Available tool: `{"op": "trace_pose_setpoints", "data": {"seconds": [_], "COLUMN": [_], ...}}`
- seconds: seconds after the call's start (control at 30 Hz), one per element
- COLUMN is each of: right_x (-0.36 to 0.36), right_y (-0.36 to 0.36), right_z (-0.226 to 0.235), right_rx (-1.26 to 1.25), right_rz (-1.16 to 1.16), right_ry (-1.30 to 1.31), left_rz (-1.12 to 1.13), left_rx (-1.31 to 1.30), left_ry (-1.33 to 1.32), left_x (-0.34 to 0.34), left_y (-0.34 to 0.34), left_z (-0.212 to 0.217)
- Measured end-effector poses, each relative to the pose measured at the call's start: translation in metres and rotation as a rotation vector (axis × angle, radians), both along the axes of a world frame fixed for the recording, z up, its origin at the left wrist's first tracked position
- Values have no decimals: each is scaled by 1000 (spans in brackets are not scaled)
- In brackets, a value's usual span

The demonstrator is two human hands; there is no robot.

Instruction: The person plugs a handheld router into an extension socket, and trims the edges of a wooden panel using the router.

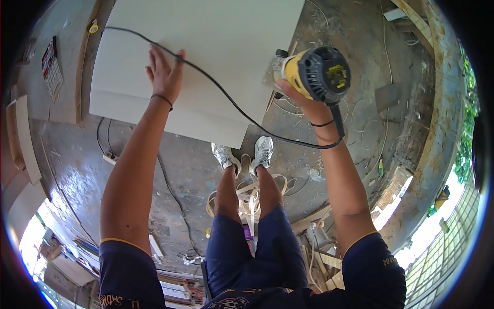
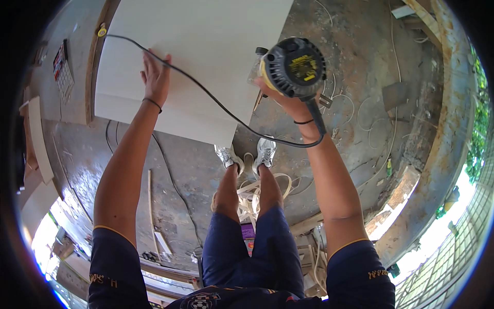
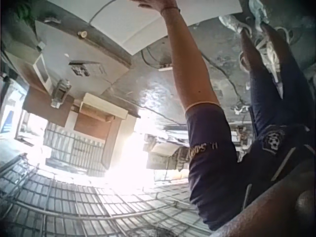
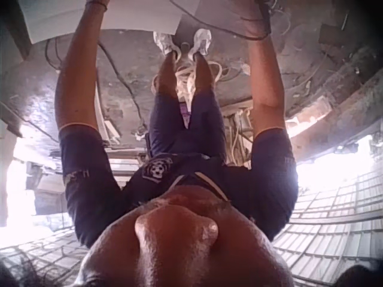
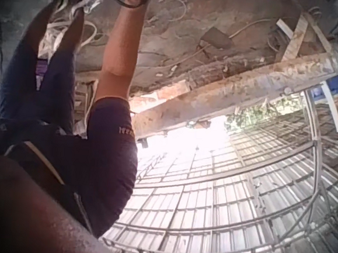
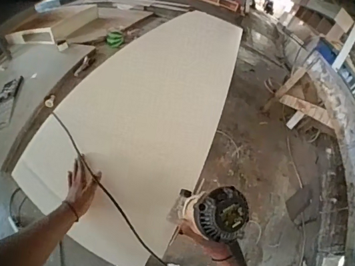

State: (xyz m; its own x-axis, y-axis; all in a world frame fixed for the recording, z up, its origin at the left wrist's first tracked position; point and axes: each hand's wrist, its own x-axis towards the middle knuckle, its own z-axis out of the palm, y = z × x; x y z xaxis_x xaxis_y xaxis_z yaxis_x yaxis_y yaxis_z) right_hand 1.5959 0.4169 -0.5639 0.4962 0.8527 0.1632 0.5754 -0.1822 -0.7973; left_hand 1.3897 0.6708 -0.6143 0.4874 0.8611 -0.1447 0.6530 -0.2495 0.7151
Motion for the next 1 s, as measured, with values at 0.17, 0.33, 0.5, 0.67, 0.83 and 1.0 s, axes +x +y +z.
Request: {"op": "trace_pose_setpoints", "data": {"seconds": [0.17, 0.33, 0.5, 0.67, 0.83, 1.0], "right_x": [4, 1, -4, -6, -13, -19], "right_y": [4, 6, 7, 5, 5, 7], "right_z": [6, 0, 6, -4, 1, 12], "right_rx": [43, 74, -1, 19, 26, -32], "right_rz": [44, 56, 55, 82, 61, 94], "right_ry": [131, 124, 196, 56, -9, -260], "left_rz": [-265, -392, -396, -397, -398, -387], "left_rx": [173, 262, 281, 279, 288, 281], "left_ry": [439, 588, 601, 653, 678, 690], "left_x": [2, 0, 1, 5, 7, 7], "left_y": [-8, -12, -11, -11, -14, -13], "left_z": [2, 9, 7, 12, 9, 11]}}
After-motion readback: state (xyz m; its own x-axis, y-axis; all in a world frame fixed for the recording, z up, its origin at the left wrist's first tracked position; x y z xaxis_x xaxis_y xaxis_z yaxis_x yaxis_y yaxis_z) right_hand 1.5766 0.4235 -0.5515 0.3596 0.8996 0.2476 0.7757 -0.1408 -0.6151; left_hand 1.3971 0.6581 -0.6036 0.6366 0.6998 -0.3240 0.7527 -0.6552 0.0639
